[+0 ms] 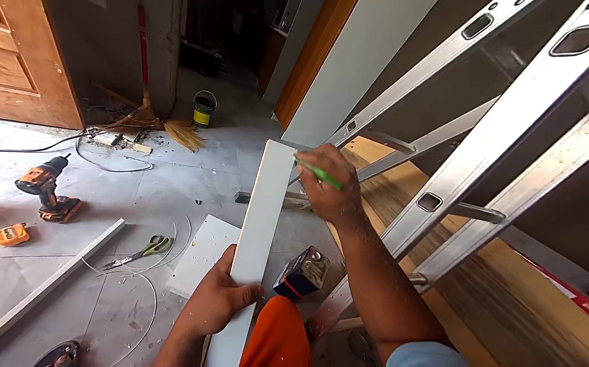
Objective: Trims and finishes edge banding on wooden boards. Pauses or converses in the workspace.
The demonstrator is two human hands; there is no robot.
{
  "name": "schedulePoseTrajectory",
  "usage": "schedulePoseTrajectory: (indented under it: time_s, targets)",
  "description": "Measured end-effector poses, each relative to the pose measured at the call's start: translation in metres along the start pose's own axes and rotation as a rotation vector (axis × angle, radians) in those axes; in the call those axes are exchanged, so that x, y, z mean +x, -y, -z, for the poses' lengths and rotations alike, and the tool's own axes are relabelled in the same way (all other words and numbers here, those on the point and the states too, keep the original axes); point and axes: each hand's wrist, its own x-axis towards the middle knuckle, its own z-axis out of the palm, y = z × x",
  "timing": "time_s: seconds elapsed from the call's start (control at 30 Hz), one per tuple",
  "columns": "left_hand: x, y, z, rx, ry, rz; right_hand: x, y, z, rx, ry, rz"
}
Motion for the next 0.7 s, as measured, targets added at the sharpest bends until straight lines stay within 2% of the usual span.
schedulePoseTrajectory:
  time_s: [0.1, 0.17, 0.23, 0.3, 0.33, 0.43, 0.47, 0.53, 0.57, 0.63, 0.7]
  targets:
    - [0.002, -0.002, 0.003, 0.007, -0.023, 0.009, -0.048, 0.018, -0.012, 0.117, 0.114, 0.056]
    - [0.005, -0.002, 0.000, 0.068, -0.035, 0.031, -0.061, 0.026, -0.006, 0.170, 0.213, 0.029]
    - [0.004, -0.001, -0.006, 0.090, -0.008, 0.041, -0.047, 0.023, 0.015, 0.240, 0.346, -0.104]
    - [0.002, -0.002, -0.012, 0.073, 0.024, 0.038, -0.009, 0.009, 0.041, 0.232, 0.468, -0.275]
    - [0.002, -0.002, -0.014, 0.061, 0.032, 0.039, 0.014, -0.002, 0.052, 0.151, 0.426, -0.337]
    - [0.000, 0.005, -0.022, 0.046, 0.079, 0.066, 0.065, -0.043, 0.085, -0.027, 0.140, -0.589]
    - [0.001, 0.005, -0.019, 0.046, 0.080, 0.058, 0.061, -0.046, 0.094, -0.011, 0.074, -0.580]
    - [0.004, 0.004, -0.009, 0.031, 0.048, 0.026, 0.028, -0.026, 0.094, 0.076, 0.047, -0.380]
    - [0.005, 0.003, -0.006, 0.020, 0.040, 0.018, 0.001, -0.012, 0.085, 0.147, 0.090, -0.302]
    - [0.008, 0.002, -0.007, 0.010, 0.045, 0.010, -0.036, 0.009, 0.062, 0.284, 0.265, -0.278]
    - [0.007, 0.000, -0.011, 0.009, 0.064, 0.012, -0.044, 0.017, 0.050, 0.345, 0.381, -0.298]
